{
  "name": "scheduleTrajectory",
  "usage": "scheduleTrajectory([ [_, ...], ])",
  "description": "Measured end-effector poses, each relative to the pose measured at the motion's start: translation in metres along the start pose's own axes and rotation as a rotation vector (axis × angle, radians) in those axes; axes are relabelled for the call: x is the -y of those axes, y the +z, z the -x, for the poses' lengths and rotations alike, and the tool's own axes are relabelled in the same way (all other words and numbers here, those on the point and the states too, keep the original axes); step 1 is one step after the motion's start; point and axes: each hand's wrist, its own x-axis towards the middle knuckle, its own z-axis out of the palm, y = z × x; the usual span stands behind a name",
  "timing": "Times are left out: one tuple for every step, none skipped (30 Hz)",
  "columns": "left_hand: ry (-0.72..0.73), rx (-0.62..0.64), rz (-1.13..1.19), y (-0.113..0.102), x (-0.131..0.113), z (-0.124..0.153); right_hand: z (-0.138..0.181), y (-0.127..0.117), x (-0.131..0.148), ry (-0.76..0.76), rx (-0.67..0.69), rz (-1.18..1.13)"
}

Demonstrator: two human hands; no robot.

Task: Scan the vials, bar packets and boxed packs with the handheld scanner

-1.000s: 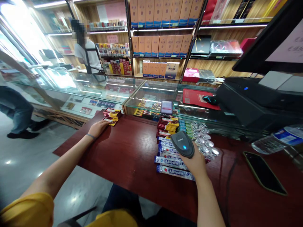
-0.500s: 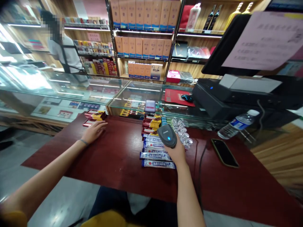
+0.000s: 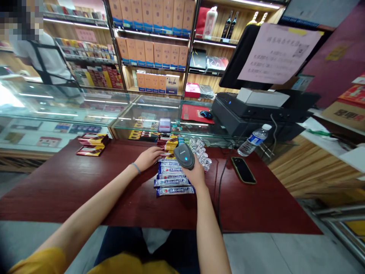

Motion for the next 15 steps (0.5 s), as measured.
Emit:
scheduleTrajectory([
  [-0.009, 0.052, -0.001, 0.004, -0.002, -0.006, 0.000, 0.000, 0.000, -0.005, -0.006, -0.003],
  [-0.018, 0.104, -0.002, 0.008, -0.003, -0.012, -0.001, 0.000, 0.001, -0.010, -0.012, -0.008],
  [-0.025, 0.150, -0.003, 0.010, -0.003, -0.017, -0.001, 0.000, 0.001, -0.017, -0.017, -0.013],
  [-0.028, 0.190, -0.004, 0.011, -0.003, -0.022, -0.001, 0.000, 0.001, -0.022, -0.020, -0.016],
  [-0.027, 0.224, -0.004, 0.012, -0.003, -0.026, -0.001, 0.000, 0.002, -0.026, -0.020, -0.017],
  [-0.024, 0.253, -0.006, 0.012, -0.003, -0.029, -0.001, 0.000, 0.003, -0.027, -0.017, -0.015],
  [-0.021, 0.280, -0.007, 0.011, -0.002, -0.032, -0.001, 0.000, 0.003, -0.026, -0.012, -0.011],
  [-0.019, 0.305, -0.009, 0.011, -0.002, -0.035, -0.001, 0.000, 0.004, -0.022, -0.008, -0.007],
  [-0.021, 0.329, -0.011, 0.010, -0.001, -0.037, -0.001, 0.000, 0.005, -0.019, -0.005, -0.006],
  [-0.025, 0.354, -0.014, 0.009, 0.000, -0.039, -0.001, 0.000, 0.005, -0.016, -0.004, -0.007],
  [-0.031, 0.379, -0.017, 0.009, 0.001, -0.041, -0.001, 0.000, 0.005, -0.015, -0.002, -0.011],
  [-0.040, 0.401, -0.021, 0.009, 0.001, -0.042, -0.001, 0.000, 0.004, -0.016, -0.001, -0.016],
  [-0.052, 0.417, -0.025, 0.009, 0.001, -0.043, -0.002, 0.000, 0.004, -0.017, -0.001, -0.022],
  [-0.065, 0.421, -0.026, 0.010, 0.002, -0.044, -0.002, 0.001, 0.003, -0.017, -0.001, -0.026],
  [-0.086, 0.399, -0.018, 0.012, 0.002, -0.044, -0.003, 0.001, 0.003, -0.015, 0.001, -0.029],
])
